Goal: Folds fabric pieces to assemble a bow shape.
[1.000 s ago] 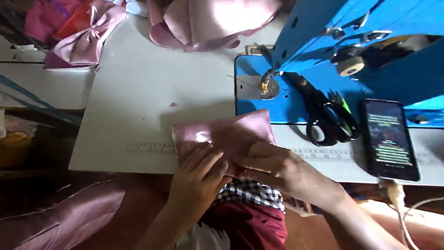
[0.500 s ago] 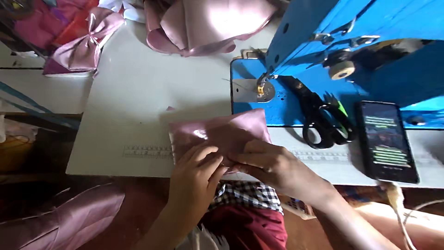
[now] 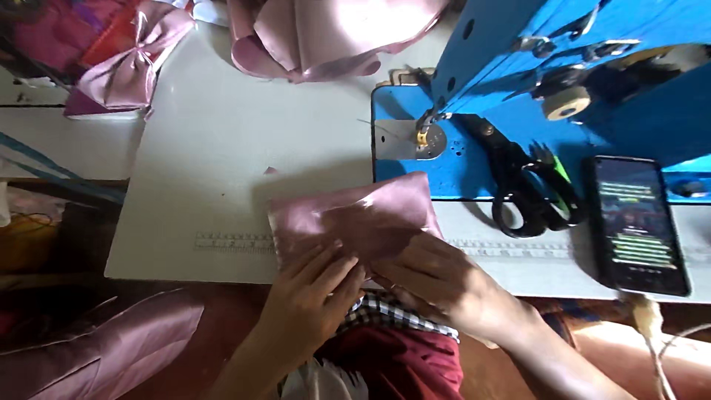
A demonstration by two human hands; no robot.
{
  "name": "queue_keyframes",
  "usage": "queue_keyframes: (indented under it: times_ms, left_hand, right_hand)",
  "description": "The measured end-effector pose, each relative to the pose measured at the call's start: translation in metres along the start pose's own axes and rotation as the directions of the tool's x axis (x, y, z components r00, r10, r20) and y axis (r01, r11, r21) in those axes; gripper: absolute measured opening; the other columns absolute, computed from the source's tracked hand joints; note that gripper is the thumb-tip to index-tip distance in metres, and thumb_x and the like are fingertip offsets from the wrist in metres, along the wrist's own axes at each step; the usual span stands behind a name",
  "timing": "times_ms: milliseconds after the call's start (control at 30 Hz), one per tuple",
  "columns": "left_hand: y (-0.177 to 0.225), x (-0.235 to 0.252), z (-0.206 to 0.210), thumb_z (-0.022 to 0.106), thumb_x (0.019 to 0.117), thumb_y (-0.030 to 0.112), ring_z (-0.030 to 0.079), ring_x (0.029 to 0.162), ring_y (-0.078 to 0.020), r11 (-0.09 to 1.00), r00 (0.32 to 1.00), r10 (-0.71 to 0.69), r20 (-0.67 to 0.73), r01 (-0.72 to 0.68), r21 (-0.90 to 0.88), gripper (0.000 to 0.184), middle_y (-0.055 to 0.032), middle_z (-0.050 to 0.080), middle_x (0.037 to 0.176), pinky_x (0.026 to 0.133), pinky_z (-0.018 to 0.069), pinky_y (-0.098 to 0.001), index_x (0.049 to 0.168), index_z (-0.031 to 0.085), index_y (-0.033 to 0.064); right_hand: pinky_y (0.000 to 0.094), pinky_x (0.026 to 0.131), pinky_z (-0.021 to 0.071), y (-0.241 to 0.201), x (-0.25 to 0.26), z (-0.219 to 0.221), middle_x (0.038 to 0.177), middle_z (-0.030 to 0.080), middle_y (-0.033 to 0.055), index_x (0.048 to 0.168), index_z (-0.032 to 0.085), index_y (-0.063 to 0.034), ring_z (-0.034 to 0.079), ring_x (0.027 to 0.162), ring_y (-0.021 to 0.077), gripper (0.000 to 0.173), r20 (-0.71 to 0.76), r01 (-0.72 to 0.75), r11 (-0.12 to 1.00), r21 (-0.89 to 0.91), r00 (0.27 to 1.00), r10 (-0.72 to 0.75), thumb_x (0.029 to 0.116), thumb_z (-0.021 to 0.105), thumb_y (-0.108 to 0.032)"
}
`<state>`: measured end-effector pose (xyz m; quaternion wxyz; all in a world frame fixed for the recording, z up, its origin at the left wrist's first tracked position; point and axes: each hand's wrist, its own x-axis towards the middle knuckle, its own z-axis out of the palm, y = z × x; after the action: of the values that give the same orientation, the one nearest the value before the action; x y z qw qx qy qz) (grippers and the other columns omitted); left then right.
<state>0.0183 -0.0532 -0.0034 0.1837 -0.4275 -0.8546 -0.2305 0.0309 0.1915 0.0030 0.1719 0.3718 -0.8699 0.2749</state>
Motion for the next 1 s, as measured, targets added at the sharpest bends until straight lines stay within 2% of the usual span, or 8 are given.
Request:
queue_keyframes:
  times_ms: [100, 300, 433, 567, 667, 767, 867, 1000]
  left_hand:
    - [-0.002, 0.001, 0.000, 0.061, 0.1036, 0.026, 0.070, 0.116, -0.0272, 0.999, 0.999, 0.035, -0.001, -0.035, 0.004, 0.025, -0.0083, 0.076, 0.114, 0.103, 0.0536, -0.0391, 0.111, 0.076, 0.0076]
    - [-0.005, 0.003, -0.003, 0.058, 0.1046, 0.020, 0.072, 0.112, -0.0271, 0.992, 0.992, 0.126, -0.005, -0.125, 0.006, 0.023, -0.0106, 0.077, 0.112, 0.099, 0.0566, -0.0383, 0.111, 0.075, 0.0053]
    - [-0.007, 0.004, -0.006, 0.056, 0.1029, 0.008, 0.073, 0.109, -0.0248, 0.993, 0.991, 0.116, -0.060, -0.116, 0.012, 0.020, -0.0108, 0.077, 0.108, 0.098, 0.0562, -0.0364, 0.110, 0.074, 0.0039]
    - [-0.008, 0.008, -0.004, 0.061, 0.1026, 0.017, 0.074, 0.104, -0.0221, 0.994, 0.991, 0.105, -0.085, -0.102, 0.040, 0.019, -0.0093, 0.078, 0.104, 0.092, 0.0574, -0.0331, 0.107, 0.075, 0.0038]
    - [-0.009, 0.008, -0.002, 0.058, 0.1016, 0.010, 0.074, 0.102, -0.0224, 0.995, 0.992, 0.093, -0.080, -0.092, 0.025, 0.017, -0.0086, 0.078, 0.103, 0.086, 0.0582, -0.0320, 0.103, 0.075, 0.0055]
    - [-0.008, 0.006, -0.001, 0.059, 0.1011, 0.009, 0.074, 0.104, -0.0227, 0.998, 0.996, 0.048, -0.071, -0.050, -0.027, 0.017, -0.0087, 0.078, 0.105, 0.090, 0.0581, -0.0320, 0.101, 0.076, 0.0071]
    - [-0.005, 0.008, -0.001, 0.059, 0.1027, 0.023, 0.071, 0.105, -0.0203, 0.986, 0.995, -0.090, -0.033, 0.084, -0.141, 0.025, -0.0066, 0.077, 0.106, 0.089, 0.0563, -0.0316, 0.097, 0.079, 0.0098]
    - [-0.001, 0.017, -0.001, 0.063, 0.0989, 0.026, 0.071, 0.100, -0.0156, 0.951, 0.971, -0.237, 0.011, 0.235, -0.201, 0.025, -0.0031, 0.076, 0.103, 0.085, 0.0563, -0.0300, 0.088, 0.079, 0.0108]
  right_hand:
    - [0.0332, 0.075, 0.0483, 0.000, -0.001, 0.002, 0.080, 0.062, 0.0080, 0.108, 0.073, -0.0039, 0.058, 0.077, 0.0232, 0.022, -0.009, 0.054, 0.996, -0.076, 0.998, -0.055, 0.1048, 0.057, -0.018]
    - [0.0333, 0.069, 0.0486, -0.004, 0.003, 0.005, 0.081, 0.065, 0.0102, 0.101, 0.072, -0.0007, 0.057, 0.073, 0.0235, 0.016, -0.070, 0.121, 0.977, -0.173, 0.988, -0.135, 0.1022, 0.058, -0.008]
    - [0.0334, 0.068, 0.0484, -0.005, 0.004, 0.005, 0.078, 0.062, 0.0095, 0.098, 0.071, -0.0007, 0.057, 0.072, 0.0238, 0.015, -0.080, 0.109, 0.974, -0.198, 0.989, -0.127, 0.1013, 0.057, -0.005]
    - [0.0347, 0.074, 0.0532, -0.003, 0.007, 0.005, 0.083, 0.068, 0.0107, 0.102, 0.072, -0.0010, 0.064, 0.078, 0.0248, 0.016, -0.082, 0.084, 0.966, -0.243, 0.991, -0.107, 0.1016, 0.058, -0.006]
    - [0.0348, 0.073, 0.0516, -0.001, 0.006, 0.005, 0.082, 0.067, 0.0096, 0.103, 0.073, -0.0015, 0.061, 0.076, 0.0246, 0.017, -0.032, 0.084, 0.974, -0.208, 0.995, -0.092, 0.1022, 0.057, -0.006]
    - [0.0337, 0.079, 0.0511, 0.004, 0.001, 0.002, 0.083, 0.065, 0.0083, 0.109, 0.074, -0.0057, 0.061, 0.080, 0.0229, 0.021, 0.012, 0.031, 0.997, -0.067, 0.999, -0.030, 0.1041, 0.055, -0.013]
    - [0.0262, 0.080, 0.0498, 0.005, 0.002, -0.001, 0.082, 0.065, 0.0069, 0.104, 0.077, -0.0079, 0.061, 0.081, 0.0174, 0.024, 0.015, -0.108, 0.990, 0.088, 0.994, 0.108, 0.1037, 0.057, -0.020]
    - [0.0255, 0.074, 0.0512, 0.000, 0.011, -0.003, 0.080, 0.065, 0.0069, 0.103, 0.078, -0.0072, 0.062, 0.078, 0.0180, 0.026, 0.042, -0.183, 0.983, 0.032, 0.982, 0.182, 0.1016, 0.058, -0.024]
